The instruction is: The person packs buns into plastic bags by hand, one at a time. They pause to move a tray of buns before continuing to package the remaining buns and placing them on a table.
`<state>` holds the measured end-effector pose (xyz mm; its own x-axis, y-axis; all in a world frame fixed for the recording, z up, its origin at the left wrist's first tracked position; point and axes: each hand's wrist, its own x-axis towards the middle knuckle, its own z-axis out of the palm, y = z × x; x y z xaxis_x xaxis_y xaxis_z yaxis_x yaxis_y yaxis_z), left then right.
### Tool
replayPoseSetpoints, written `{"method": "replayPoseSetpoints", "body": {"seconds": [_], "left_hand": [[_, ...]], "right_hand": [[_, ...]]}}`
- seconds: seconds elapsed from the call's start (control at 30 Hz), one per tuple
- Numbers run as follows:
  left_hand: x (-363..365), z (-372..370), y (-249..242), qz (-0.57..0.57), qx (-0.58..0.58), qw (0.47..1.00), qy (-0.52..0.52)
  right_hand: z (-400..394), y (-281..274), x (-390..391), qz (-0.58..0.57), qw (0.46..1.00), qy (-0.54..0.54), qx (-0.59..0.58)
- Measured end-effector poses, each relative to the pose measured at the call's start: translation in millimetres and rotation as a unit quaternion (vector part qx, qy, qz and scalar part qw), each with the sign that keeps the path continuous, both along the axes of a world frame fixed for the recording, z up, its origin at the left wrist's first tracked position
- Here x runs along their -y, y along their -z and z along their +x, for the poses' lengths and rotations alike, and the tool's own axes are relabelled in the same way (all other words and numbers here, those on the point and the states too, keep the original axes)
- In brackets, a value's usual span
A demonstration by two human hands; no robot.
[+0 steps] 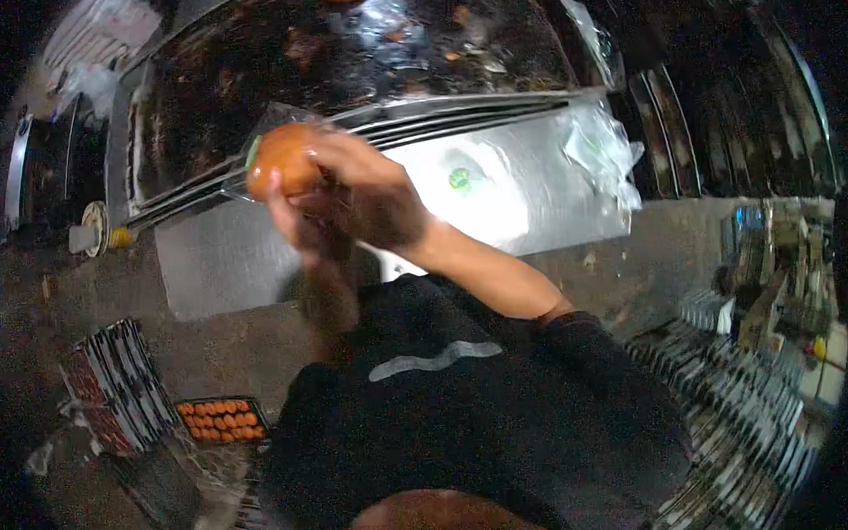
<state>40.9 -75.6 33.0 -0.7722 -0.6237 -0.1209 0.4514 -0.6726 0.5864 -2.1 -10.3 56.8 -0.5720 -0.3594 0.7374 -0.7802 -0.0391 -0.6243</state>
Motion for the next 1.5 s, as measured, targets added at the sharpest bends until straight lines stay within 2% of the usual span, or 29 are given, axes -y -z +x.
{"method": "replayPoseSetpoints", "body": {"seconds": [0.03, 0.07, 0.1, 0.17, 0.2, 0.23, 0.3, 0.37, 0.4, 0.43, 0.47, 0.53, 0.6, 0.63, 0.67, 0.7, 0.8, 0.9, 1.0, 1.07, 1.1, 1.17, 1.23, 1.27, 1.3, 1.37, 1.43, 1.47, 1.5], "left_hand": [[-8.6, -2.2, -3.1, -0.042, 0.028, 0.999, -0.009], [-0.6, -2.3, 14.8, -0.004, -0.064, 0.982, 0.175], [-10.2, -1.6, 20.2, -0.006, -0.055, 0.973, 0.223], [-45.3, -8.8, 36.4, -0.023, 0.014, 0.954, 0.299], [-61.2, -13.1, 48.7, -0.048, 0.046, 0.934, 0.351], [-74.7, -12.3, 52.2, -0.284, 0.206, 0.852, 0.388], [-119.1, -15.8, 128.9, -0.468, 0.167, 0.787, 0.366], [-156.8, -13.4, 250.1, -0.67, 0.089, 0.703, 0.219], [-158.6, -13.0, 305.6, -0.726, 0.025, 0.666, 0.17], [-155.9, -10.8, 312.5, -0.731, 0.07, 0.642, 0.221], [-150.5, -10.8, 309.6, -0.712, 0.115, 0.632, 0.284], [-138.5, -9.0, 299.9, -0.64, 0.174, 0.655, 0.363], [-128.5, -13.8, 280.0, -0.567, 0.204, 0.692, 0.398], [-127.5, -20.0, 267.9, -0.544, 0.211, 0.703, 0.408], [-126.5, -25.7, 256.7, -0.519, 0.218, 0.714, 0.417], [-125.8, -31.5, 242.5, -0.501, 0.222, 0.72, 0.426], [-119.5, -46.4, 207.2, -0.451, 0.233, 0.733, 0.453], [-121.8, -51.4, 178.3, -0.413, 0.225, 0.726, 0.501], [-131.3, -48.7, 158.9, -0.415, 0.2, 0.702, 0.543], [-128.2, -54.0, 158.4, -0.472, 0.148, 0.683, 0.537], [-129.4, -56.6, 160.0, -0.521, 0.094, 0.663, 0.529], [-134.6, -51.3, 188.6, -0.586, 0.184, 0.621, 0.487], [-129.0, -45.2, 145.7, -0.532, 0.086, 0.722, 0.434], [-120.9, -47.1, 112.1, -0.565, 0.094, 0.714, 0.402], [-122.6, -47.0, 97.3, -0.555, 0.11, 0.766, 0.306], [-114.3, -47.9, 77.1, -0.59, 0.049, 0.776, 0.215], [-106.2, -41.6, 48.0, -0.627, -0.079, 0.758, 0.163], [-96.9, -41.2, 37.7, -0.624, -0.06, 0.773, 0.097], [-86.8, -43.3, 46.0, -0.562, 0.009, 0.826, 0.047]], "right_hand": [[-5.5, 10.6, -17.6, -0.079, 0.997, -0.005, 0.008], [-4.4, 11.1, -38.3, -0.005, 0.994, 0.083, 0.066], [-4.6, 1.5, -59.4, 0.069, 0.976, 0.166, 0.122], [-44.8, 11.5, -90.5, 0.122, 0.961, 0.013, 0.249], [-71.4, 13.7, -108.2, 0.108, 0.96, 0.027, 0.257], [-99.9, 11.7, -117.3, 0.091, 0.961, 0.04, 0.259], [-140.5, -35.2, -106.2, 0.072, 0.974, 0.176, 0.119], [-173.9, -61.1, -77.0, -0.052, 0.987, 0.148, 0.028], [-187.6, -58.6, -67.8, -0.049, 0.997, 0.049, -0.031], [-174.6, -51.1, -71.4, 0.019, 0.99, 0.1, -0.094], [-163.2, -44.7, -84.7, 0.022, 0.997, -0.017, -0.077], [-126.8, 7.4, -129.1, 0.127, 0.989, -0.044, 0.053], [-84.4, 106.5, -189.2, 0.175, 0.86, -0.099, 0.469], [-67.6, 126.5, -217.7, 0.349, 0.829, -0.088, 0.427], [-42.0, 105.9, -236.7, 0.366, 0.779, -0.057, 0.506], [-26.2, 188.5, -263.8, 0.363, 0.829, -0.137, 0.403], [-13.6, 182.5, -268.2, 0.236, 0.865, -0.212, 0.39], [-21.1, 168.5, -250.1, 0.191, 0.772, -0.158, 0.586], [-26.2, 146.6, -242.1, 0.161, 0.825, -0.158, 0.519], [-20.7, 192.3, -251.5, 0.282, 0.865, -0.041, 0.413], [-13.7, 155.9, -246.4, 0.325, 0.841, 0.024, 0.431], [6.5, 178.3, -242.2, 0.211, 0.895, 0.099, 0.38], [11.9, 143.5, -220.5, 0.176, 0.852, 0.088, 0.485], [10.8, 117.8, -206.0, 0.137, 0.807, 0.083, 0.568], [2.6, 124.1, -203.1, 0.152, 0.732, 0.031, 0.663], [-29.5, 124.7, -198.2, 0.005, 0.665, -0.068, 0.743], [-57.8, 120.5, -179.6, -0.209, 0.678, -0.051, 0.703], [-74.0, 95.3, -163.0, -0.341, 0.654, -0.318, 0.596], [-67.2, 28.1, -109.9, -0.385, 0.686, -0.111, 0.608]]}}
